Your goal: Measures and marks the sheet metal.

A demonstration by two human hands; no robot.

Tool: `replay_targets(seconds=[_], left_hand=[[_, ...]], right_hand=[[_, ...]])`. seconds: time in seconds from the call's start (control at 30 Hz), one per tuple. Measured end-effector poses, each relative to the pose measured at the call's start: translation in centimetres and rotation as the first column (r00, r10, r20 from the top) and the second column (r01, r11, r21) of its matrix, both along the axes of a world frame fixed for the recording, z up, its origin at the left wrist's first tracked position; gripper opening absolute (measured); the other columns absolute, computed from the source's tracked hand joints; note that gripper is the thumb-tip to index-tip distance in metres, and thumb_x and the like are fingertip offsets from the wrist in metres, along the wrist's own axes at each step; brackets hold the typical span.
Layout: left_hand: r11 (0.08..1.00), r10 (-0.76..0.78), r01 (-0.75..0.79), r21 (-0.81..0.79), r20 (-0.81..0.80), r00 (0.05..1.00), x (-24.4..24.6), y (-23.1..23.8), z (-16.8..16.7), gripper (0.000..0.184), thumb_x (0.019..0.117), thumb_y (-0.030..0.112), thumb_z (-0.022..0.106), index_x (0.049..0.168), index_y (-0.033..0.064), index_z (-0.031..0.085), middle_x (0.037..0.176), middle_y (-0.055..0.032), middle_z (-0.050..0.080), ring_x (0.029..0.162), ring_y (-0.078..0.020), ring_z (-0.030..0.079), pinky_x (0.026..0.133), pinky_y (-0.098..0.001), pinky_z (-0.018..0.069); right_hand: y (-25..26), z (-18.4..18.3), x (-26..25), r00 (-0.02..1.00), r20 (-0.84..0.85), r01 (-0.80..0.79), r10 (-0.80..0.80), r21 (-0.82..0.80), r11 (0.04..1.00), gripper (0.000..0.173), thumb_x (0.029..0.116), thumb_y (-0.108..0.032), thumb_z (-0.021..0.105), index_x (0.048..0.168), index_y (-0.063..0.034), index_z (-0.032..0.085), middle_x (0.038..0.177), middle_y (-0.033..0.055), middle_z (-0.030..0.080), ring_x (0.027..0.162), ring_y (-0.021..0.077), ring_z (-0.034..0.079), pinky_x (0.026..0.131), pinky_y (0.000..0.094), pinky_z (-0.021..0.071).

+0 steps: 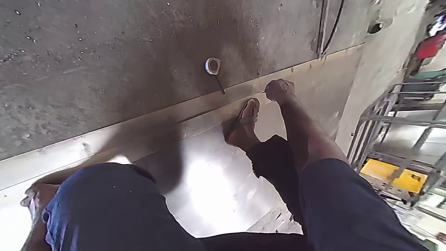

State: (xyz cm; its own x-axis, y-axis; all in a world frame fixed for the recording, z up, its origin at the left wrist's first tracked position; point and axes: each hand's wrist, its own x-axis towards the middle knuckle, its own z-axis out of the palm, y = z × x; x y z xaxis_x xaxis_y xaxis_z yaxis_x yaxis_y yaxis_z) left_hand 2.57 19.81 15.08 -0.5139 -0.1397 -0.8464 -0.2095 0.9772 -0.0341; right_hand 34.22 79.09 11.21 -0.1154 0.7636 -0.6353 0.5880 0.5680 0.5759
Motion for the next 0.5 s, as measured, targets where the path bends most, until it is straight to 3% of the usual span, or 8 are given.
replay_targets(seconds=[0.13, 0.2, 0.23, 0.3, 0.4, 0.5], left_hand=[[0.959, 0.239, -0.217, 0.18, -0.108, 0.965, 0.6, -0.2, -0.3, 0.035, 0.1071, 0.013, 0.051, 0.13, -0.0128, 0.053, 0.128, -0.0228, 0.06, 0.119, -0.0147, 0.059, 0.103, -0.0216, 0.044], [0.956, 0.25, -0.236, 0.174, -0.068, 0.966, 0.3, -0.5, -0.2, 0.04, 0.1065, 0.016, 0.051, 0.134, -0.0123, 0.053, 0.133, -0.0221, 0.06, 0.12, -0.0119, 0.059, 0.103, -0.0226, 0.0433], [0.962, 0.234, -0.222, 0.156, -0.066, 0.97, 0.2, -0.5, -0.4, 0.037, 0.1066, 0.016, 0.05, 0.131, -0.0122, 0.054, 0.127, -0.0192, 0.061, 0.113, -0.0085, 0.059, 0.099, -0.0204, 0.0447], [0.982, 0.159, -0.156, 0.108, -0.015, 0.987, -0.2, -0.2, -0.5, 0.043, 0.1065, 0.02, 0.05, 0.135, -0.0125, 0.053, 0.134, -0.0204, 0.062, 0.119, -0.0097, 0.06, 0.104, -0.0243, 0.0441], [0.975, 0.206, -0.198, 0.1, -0.075, 0.976, -0.1, 0.1, -0.9, 0.033, 0.1049, 0.014, 0.052, 0.124, -0.0113, 0.061, 0.122, -0.0186, 0.065, 0.106, -0.0065, 0.061, 0.095, -0.0195, 0.0449], [0.956, 0.237, -0.219, 0.197, -0.074, 0.969, 0.1, -0.2, -0.7, 0.031, 0.1052, 0.014, 0.053, 0.121, -0.0122, 0.062, 0.12, -0.0188, 0.066, 0.103, -0.0054, 0.06, 0.093, -0.0174, 0.044]], right_hand=[[-0.4, -0.1, 0.0, 1.0, 0.02, -0.017, 0.017, 0.027, 0.999, 0.016, 0.0853, -0.02, 0.07, 0.087, -0.0041, 0.07, 0.097, 0.0247, 0.072, 0.094, 0.0477, 0.069, 0.068, 0.07, 0.0497], [-0.2, 0.1, 0.0, 1.0, -0.012, -0.017, 0.017, 0.029, 0.999, 0.018, 0.0884, -0.023, 0.067, 0.089, -0.0057, 0.071, 0.098, 0.0245, 0.072, 0.095, 0.0479, 0.07, 0.068, 0.0709, 0.0493], [-0.2, 0.3, -0.1, 1.0, -0.027, -0.01, 0.011, 0.019, 1.0, 0.018, 0.0904, -0.024, 0.066, 0.09, -0.0068, 0.072, 0.1, 0.0241, 0.073, 0.096, 0.0481, 0.07, 0.069, 0.0718, 0.0493], [-0.3, 0.3, -0.2, 1.0, -0.026, 0.0, 0.0, 0.005, 1.0, 0.018, 0.09, -0.024, 0.067, 0.09, -0.0077, 0.073, 0.1, 0.0236, 0.073, 0.096, 0.0484, 0.069, 0.07, 0.0725, 0.0494], [-0.7, -0.3, -0.4, 1.0, 0.007, -0.028, 0.028, 0.003, 1.0, 0.015, 0.0875, -0.022, 0.069, 0.088, -0.0066, 0.072, 0.097, 0.0238, 0.072, 0.094, 0.0478, 0.07, 0.069, 0.071, 0.0495], [-1.5, -0.6, -0.8, 0.998, 0.041, -0.051, 0.051, 0.001, 0.999, 0.014, 0.0861, -0.018, 0.071, 0.087, -0.0034, 0.07, 0.096, 0.0246, 0.072, 0.094, 0.0469, 0.07, 0.07, 0.0698, 0.0501]])
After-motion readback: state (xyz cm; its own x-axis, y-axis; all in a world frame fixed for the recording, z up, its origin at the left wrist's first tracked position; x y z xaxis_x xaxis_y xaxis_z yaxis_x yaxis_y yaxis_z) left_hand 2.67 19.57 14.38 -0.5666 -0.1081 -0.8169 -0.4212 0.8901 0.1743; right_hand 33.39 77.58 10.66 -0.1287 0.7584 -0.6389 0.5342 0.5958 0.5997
